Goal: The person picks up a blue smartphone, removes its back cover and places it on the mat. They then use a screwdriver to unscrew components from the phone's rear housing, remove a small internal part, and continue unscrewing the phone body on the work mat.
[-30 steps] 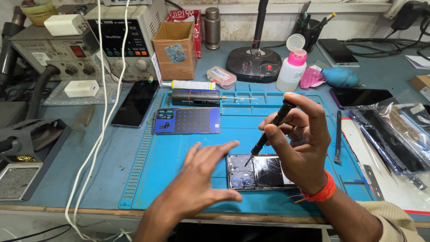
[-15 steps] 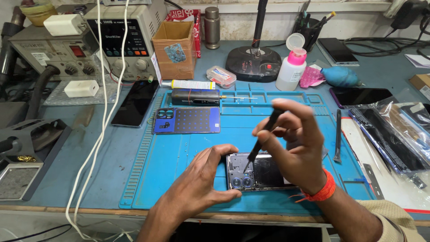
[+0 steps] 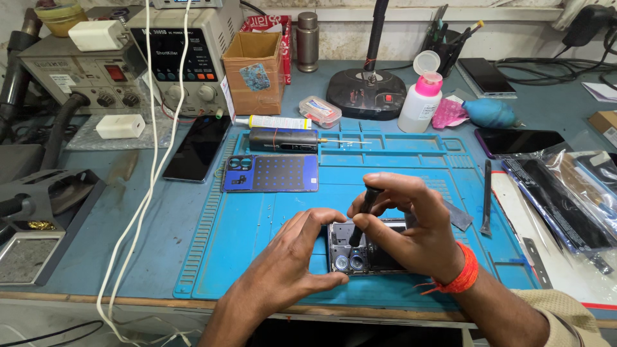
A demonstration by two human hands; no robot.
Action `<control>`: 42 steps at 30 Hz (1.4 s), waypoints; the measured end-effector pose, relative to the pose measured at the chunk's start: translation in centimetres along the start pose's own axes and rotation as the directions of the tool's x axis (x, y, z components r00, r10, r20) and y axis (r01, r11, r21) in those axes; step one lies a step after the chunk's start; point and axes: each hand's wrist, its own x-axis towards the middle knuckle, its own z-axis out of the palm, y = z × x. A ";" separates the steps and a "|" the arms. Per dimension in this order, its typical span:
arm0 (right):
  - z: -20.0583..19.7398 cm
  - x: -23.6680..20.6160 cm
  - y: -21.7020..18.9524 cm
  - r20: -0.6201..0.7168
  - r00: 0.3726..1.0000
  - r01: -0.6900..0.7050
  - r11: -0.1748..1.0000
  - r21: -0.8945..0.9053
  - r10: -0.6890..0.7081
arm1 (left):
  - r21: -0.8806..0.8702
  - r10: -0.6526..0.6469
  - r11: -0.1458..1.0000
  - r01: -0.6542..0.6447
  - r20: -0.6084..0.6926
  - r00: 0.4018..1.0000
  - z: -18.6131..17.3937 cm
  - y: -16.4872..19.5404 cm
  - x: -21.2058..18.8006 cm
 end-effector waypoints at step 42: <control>-0.4 0.5 -0.2 -0.227 0.969 -0.079 0.992 0.095 0.099 | 0.027 -0.126 0.992 0.123 0.176 0.976 -1.2 0.9 1.7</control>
